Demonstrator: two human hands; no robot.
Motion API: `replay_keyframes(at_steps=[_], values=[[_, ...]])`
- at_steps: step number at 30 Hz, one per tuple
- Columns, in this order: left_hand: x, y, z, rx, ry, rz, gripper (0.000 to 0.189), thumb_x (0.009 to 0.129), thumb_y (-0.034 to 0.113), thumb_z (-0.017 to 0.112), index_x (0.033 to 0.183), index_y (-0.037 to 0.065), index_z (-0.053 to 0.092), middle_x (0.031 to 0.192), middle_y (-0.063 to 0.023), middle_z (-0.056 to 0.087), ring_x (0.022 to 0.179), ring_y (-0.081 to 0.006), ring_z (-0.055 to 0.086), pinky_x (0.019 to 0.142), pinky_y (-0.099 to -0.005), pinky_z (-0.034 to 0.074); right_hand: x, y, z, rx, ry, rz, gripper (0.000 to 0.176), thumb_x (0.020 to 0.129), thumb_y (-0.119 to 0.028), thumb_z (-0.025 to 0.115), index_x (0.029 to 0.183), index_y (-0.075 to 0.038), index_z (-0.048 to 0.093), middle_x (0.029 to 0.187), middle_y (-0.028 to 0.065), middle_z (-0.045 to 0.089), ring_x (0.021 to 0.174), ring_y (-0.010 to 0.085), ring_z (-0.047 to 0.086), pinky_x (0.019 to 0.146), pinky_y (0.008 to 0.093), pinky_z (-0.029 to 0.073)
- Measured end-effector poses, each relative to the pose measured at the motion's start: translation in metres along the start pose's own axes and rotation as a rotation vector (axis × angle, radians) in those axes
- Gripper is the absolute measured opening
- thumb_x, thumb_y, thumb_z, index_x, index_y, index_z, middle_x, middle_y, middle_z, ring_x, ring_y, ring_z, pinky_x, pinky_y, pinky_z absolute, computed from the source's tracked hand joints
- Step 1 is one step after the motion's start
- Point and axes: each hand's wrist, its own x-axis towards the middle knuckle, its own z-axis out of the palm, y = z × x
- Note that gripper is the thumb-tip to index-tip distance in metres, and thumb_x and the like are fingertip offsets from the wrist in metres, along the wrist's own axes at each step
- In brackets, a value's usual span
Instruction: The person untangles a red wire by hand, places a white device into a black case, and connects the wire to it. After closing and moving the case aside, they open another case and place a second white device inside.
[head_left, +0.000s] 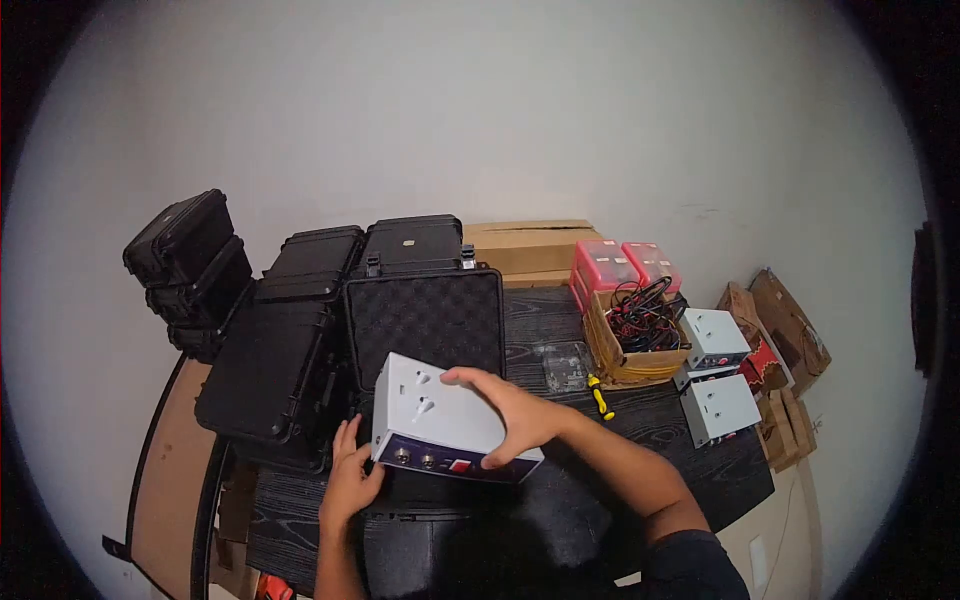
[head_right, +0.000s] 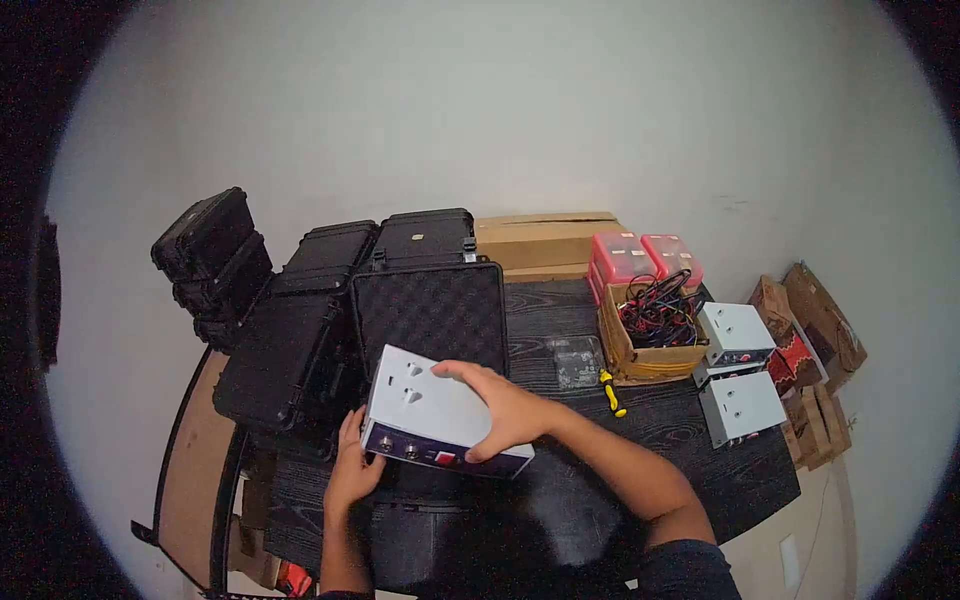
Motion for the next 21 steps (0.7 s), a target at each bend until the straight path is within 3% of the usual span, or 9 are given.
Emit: replay_keyframes(at_steps=[3, 4, 7, 10, 11, 13, 16, 21], values=[[-0.002, -0.019, 0.006, -0.141, 0.005, -0.031, 0.042, 0.088, 0.013, 0.070, 0.129, 0.003, 0.071, 0.167, -0.0289, 0.032, 0.155, -0.0509, 0.026, 0.126, -0.0528, 0.026, 0.012, 0.002, 0.013, 0.145, -0.093, 0.024, 0.122, 0.058, -0.026, 0.091, 0.160, -0.008, 0.028, 0.152, 0.0176, 0.044, 0.140, 0.0315, 0.046, 0.120, 0.0413, 0.035], [-0.001, -0.021, 0.006, -0.172, -0.022, -0.028, 0.051, 0.090, 0.013, 0.069, 0.139, 0.003, 0.066, 0.169, -0.0288, 0.029, 0.156, -0.0482, 0.026, 0.127, -0.0505, 0.026, 0.016, 0.003, 0.018, 0.185, -0.123, 0.034, 0.120, 0.059, -0.025, 0.090, 0.160, -0.008, 0.028, 0.151, 0.0175, 0.045, 0.140, 0.0316, 0.046, 0.119, 0.0411, 0.036], [0.001, -0.023, 0.009, -0.418, -0.019, -0.088, 0.060, 0.090, 0.013, 0.071, 0.147, 0.002, 0.058, 0.170, -0.0279, 0.027, 0.158, -0.0428, 0.027, 0.127, -0.0475, 0.026, 0.026, 0.019, 0.033, 0.237, -0.189, 0.046, 0.117, 0.060, -0.022, 0.089, 0.159, -0.010, 0.029, 0.150, 0.0173, 0.046, 0.137, 0.0314, 0.048, 0.118, 0.0408, 0.037], [-0.003, -0.029, 0.010, -0.414, -0.032, -0.070, 0.051, 0.087, 0.009, 0.074, 0.136, 0.001, 0.062, 0.173, -0.0249, 0.021, 0.160, -0.0385, 0.025, 0.126, -0.0450, 0.028, 0.029, 0.020, 0.039, 0.286, -0.264, 0.111, 0.117, 0.058, -0.026, 0.090, 0.159, -0.011, 0.031, 0.149, 0.0180, 0.048, 0.137, 0.0328, 0.048, 0.117, 0.0414, 0.037], [-0.004, -0.032, 0.010, -0.349, -0.046, -0.034, 0.037, 0.089, 0.006, 0.072, 0.125, 0.002, 0.065, 0.175, -0.0239, 0.018, 0.160, -0.0384, 0.024, 0.125, -0.0467, 0.030, 0.029, 0.022, 0.039, 0.196, -0.293, 0.151, 0.118, 0.057, -0.028, 0.090, 0.158, -0.012, 0.032, 0.148, 0.0184, 0.049, 0.138, 0.0344, 0.048, 0.118, 0.0427, 0.037], [-0.004, -0.030, 0.011, -0.372, -0.043, -0.075, 0.033, 0.091, 0.005, 0.070, 0.124, 0.003, 0.065, 0.175, -0.0238, 0.017, 0.160, -0.0384, 0.023, 0.125, -0.0478, 0.030, 0.027, 0.030, 0.044, 0.055, -0.310, 0.174, 0.118, 0.055, -0.033, 0.092, 0.157, -0.016, 0.036, 0.149, 0.0199, 0.050, 0.139, 0.0396, 0.046, 0.120, 0.0478, 0.033], [-0.004, -0.026, 0.010, -0.416, -0.066, -0.142, 0.026, 0.095, 0.003, 0.065, 0.122, 0.003, 0.064, 0.175, -0.0234, 0.014, 0.161, -0.0386, 0.022, 0.125, -0.0499, 0.030, 0.024, 0.036, 0.050, -0.073, -0.257, 0.120, 0.117, 0.054, -0.040, 0.095, 0.154, -0.021, 0.037, 0.143, 0.0214, 0.054, 0.137, 0.0434, 0.049, 0.115, 0.0535, 0.036], [-0.004, -0.024, 0.009, -0.410, -0.046, -0.141, 0.029, 0.095, 0.000, 0.064, 0.123, 0.004, 0.063, 0.175, -0.0242, 0.016, 0.161, -0.0389, 0.021, 0.125, -0.0501, 0.029, 0.022, 0.033, 0.055, -0.154, -0.277, 0.219, 0.119, 0.052, -0.044, 0.096, 0.154, -0.025, 0.037, 0.147, 0.0208, 0.050, 0.141, 0.0441, 0.045, 0.116, 0.0624, 0.028]])
